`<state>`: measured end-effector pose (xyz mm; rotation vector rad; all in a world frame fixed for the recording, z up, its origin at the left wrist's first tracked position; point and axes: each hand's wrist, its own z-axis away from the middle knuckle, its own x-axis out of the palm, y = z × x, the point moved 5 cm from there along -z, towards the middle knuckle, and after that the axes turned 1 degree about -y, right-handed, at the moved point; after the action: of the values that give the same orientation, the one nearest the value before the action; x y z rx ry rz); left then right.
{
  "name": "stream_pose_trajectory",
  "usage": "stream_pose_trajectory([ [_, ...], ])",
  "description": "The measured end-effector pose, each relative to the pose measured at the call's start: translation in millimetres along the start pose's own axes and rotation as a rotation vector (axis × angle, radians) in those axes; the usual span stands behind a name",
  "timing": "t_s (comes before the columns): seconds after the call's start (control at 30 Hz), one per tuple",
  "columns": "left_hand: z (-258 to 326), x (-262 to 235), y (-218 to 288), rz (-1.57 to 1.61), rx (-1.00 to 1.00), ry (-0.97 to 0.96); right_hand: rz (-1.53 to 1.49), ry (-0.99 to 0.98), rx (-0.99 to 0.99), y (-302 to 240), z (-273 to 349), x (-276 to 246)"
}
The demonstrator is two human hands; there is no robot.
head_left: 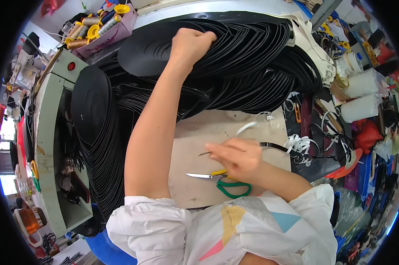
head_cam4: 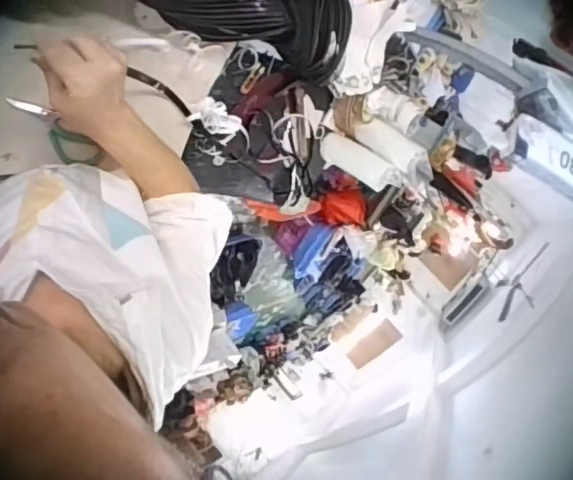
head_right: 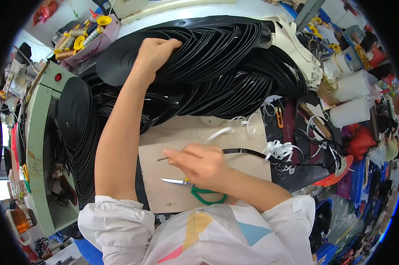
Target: Trim and apply tape to shoe components on a production line.
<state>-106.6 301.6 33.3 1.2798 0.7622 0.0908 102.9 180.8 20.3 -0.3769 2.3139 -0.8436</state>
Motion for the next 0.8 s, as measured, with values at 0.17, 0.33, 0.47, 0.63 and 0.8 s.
stream_pose_trajectory([
  [0.17, 61, -76, 30, 0.699, 0.435, 0.538, -0.069, 0.083, 0.326, 29, 8, -55],
  [0.33, 180, -107, 48, 0.392, 0.62, 0.419, -0.514, -0.042, 0.58, 28, 1, -65],
  [0.47, 233, -63, -8, 0.135, 0.246, 0.161, -0.568, -0.106, 0.575, 9, -4, -61],
  [0.63, 259, -12, -76, 0.753, -0.19, -0.112, -0.695, -0.249, 0.658, -2, -1, -32],
  [0.8, 272, -9, -83, 0.71, -0.162, -0.148, -0.724, -0.377, 0.748, 0, 9, -4],
])
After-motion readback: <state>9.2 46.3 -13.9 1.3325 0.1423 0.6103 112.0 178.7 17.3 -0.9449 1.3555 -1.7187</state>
